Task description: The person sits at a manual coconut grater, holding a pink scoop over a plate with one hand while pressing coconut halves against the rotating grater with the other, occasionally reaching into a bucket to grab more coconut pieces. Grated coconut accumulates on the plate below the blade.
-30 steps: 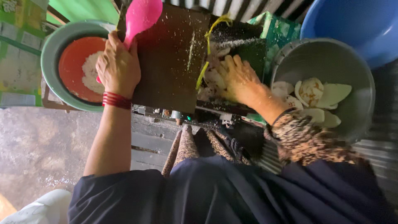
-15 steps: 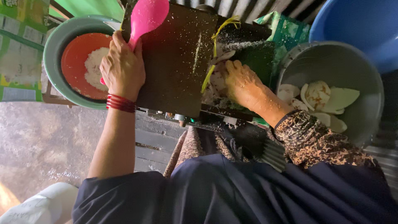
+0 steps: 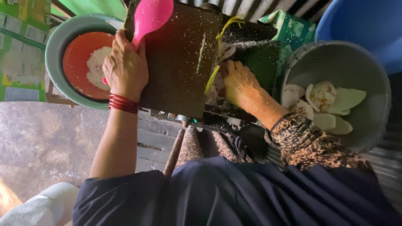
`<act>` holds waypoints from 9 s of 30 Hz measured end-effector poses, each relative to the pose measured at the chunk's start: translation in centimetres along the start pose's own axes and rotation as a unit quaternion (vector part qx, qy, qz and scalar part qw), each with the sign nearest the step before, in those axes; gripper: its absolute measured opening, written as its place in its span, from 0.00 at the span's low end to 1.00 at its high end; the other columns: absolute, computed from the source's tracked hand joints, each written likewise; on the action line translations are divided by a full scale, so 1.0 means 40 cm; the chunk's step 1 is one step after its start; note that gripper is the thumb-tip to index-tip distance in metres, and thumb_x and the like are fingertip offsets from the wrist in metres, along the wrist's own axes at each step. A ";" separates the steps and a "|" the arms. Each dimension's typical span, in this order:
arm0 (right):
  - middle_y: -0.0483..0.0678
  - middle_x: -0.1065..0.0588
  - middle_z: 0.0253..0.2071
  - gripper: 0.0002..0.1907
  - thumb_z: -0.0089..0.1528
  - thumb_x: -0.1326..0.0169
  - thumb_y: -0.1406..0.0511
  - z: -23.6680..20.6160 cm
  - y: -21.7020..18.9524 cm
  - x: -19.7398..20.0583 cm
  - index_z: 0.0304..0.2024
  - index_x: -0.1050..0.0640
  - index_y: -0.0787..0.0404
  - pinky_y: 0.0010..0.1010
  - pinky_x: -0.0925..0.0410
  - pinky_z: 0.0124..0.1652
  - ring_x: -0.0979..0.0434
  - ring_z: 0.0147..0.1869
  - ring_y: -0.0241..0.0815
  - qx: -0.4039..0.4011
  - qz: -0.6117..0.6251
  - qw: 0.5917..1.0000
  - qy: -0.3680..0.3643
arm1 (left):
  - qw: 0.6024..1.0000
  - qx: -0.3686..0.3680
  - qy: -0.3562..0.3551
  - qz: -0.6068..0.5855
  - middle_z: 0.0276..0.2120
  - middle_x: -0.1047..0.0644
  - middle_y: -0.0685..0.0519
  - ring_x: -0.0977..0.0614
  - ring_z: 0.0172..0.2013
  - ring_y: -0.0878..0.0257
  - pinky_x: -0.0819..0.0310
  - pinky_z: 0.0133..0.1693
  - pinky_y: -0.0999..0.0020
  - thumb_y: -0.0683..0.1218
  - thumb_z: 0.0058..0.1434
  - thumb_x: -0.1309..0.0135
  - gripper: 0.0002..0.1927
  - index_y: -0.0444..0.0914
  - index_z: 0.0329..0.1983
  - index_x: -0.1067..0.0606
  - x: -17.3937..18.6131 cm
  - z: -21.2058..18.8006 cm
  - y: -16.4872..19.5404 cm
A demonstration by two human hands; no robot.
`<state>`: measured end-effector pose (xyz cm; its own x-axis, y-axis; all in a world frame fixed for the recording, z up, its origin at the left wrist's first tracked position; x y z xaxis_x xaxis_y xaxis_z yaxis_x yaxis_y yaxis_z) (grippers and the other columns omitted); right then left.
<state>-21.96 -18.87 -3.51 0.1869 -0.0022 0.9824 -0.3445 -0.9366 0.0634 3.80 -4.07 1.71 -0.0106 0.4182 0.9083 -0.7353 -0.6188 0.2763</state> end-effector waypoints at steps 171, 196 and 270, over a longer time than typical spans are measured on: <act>0.73 0.34 0.58 0.17 0.46 0.34 0.70 0.034 0.076 -0.034 0.36 0.19 0.74 0.47 0.25 0.47 0.20 0.44 0.68 -0.126 0.201 0.971 -0.031 | 1.000 -0.003 0.011 0.015 0.44 0.20 0.39 0.18 0.38 0.39 0.26 0.39 0.46 0.58 0.74 0.46 0.27 0.32 0.60 0.33 -0.015 0.011 -0.003; 0.66 0.22 0.45 0.14 0.59 0.45 0.65 -0.016 0.099 -0.033 0.48 0.27 0.58 0.51 0.23 0.40 0.17 0.45 0.63 -0.294 0.466 0.835 -0.003 | 0.999 -0.014 0.019 0.022 0.41 0.20 0.38 0.18 0.35 0.39 0.26 0.36 0.45 0.59 0.75 0.47 0.26 0.33 0.59 0.32 -0.004 0.008 -0.003; 0.62 0.21 0.38 0.14 0.49 0.39 0.68 0.070 0.014 -0.091 0.39 0.19 0.64 0.52 0.28 0.44 0.21 0.46 0.65 -0.071 0.306 0.949 -0.001 | 1.000 -0.003 0.015 0.001 0.44 0.21 0.38 0.18 0.34 0.38 0.26 0.35 0.43 0.58 0.74 0.47 0.27 0.33 0.60 0.35 0.003 0.004 0.008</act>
<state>-20.25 -20.35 -7.55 -0.0862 -0.5321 0.8423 -0.5097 -0.7029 -0.4961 3.68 -4.30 1.95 -0.0324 0.4360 0.8994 -0.7388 -0.6165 0.2722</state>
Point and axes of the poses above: each hand's wrist, its own z-axis towards the middle knuckle, its own x-axis out of the back of the hand, y = z × x, the point moved 6 cm from there along z, towards the middle knuckle
